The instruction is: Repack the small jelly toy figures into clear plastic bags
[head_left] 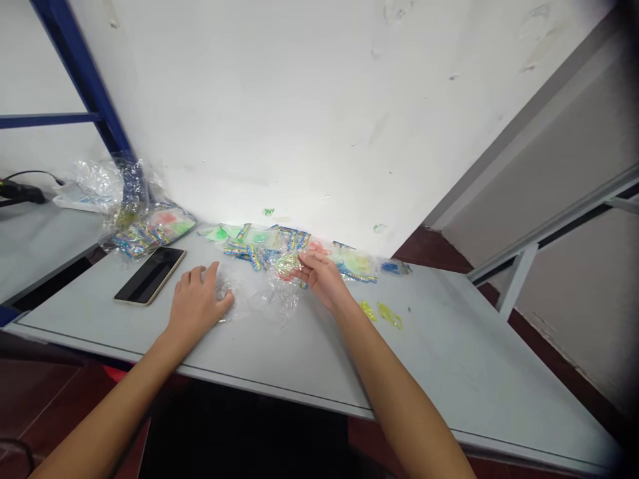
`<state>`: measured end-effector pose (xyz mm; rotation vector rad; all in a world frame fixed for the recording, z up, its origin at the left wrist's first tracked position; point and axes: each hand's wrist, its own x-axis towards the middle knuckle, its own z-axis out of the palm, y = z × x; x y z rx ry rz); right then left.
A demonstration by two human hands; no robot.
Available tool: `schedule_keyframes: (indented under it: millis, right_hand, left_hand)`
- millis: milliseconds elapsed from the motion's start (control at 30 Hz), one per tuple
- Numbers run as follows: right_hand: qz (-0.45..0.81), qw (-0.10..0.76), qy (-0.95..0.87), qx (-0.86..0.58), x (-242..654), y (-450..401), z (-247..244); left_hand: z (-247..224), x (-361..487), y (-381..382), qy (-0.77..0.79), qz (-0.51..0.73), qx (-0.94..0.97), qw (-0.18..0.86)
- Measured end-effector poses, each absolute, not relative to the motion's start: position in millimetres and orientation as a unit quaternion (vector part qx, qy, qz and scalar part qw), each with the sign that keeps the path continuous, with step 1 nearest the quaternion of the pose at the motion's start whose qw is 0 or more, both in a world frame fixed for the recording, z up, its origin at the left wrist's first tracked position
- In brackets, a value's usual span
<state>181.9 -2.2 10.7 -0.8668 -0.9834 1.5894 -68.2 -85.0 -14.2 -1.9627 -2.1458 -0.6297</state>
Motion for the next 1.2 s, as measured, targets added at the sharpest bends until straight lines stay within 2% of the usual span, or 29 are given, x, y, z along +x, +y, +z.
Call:
schedule_keyframes:
  millis: [67,133,333,633,800,1033,1200]
  right_hand:
    - [0.659,0.507,-0.421,-0.362,179.7,-4.2,10.7]
    - [0.649,0.499,-0.438,-0.371,178.2,-5.9,10.0]
    - [0.643,0.494,-0.453,-0.370,175.7,-5.6,4.3]
    - [0.617,0.526,-0.428,-0.400,181.7,-3.4,6.0]
    - [0.619,0.501,-0.414,-0.441,180.1,-4.8,4.5]
    - [0.603,0.502,-0.431,-0.446,180.7,-4.6,3.6]
    - [0.596,0.503,-0.432,-0.453,181.3,-3.5,2.6]
  left_hand:
    - [-15.9,-59.5,-86.0,-0.700,-0.247,-0.657,0.128]
    - [-11.1,-45.8,-83.3,-0.667,-0.303,-0.669,0.122]
    - [10.2,9.1,-48.7,-0.497,-0.394,-0.765,-0.113]
    - [5.7,28.3,-5.1,-0.433,-0.411,-0.701,-0.389]
    - [-7.9,23.8,-4.7,-0.435,-0.460,-0.637,-0.440]
    - [-10.9,20.5,-1.3,-0.359,-0.476,-0.556,-0.579]
    - [-8.8,15.4,0.2,-0.361,-0.472,-0.522,-0.611]
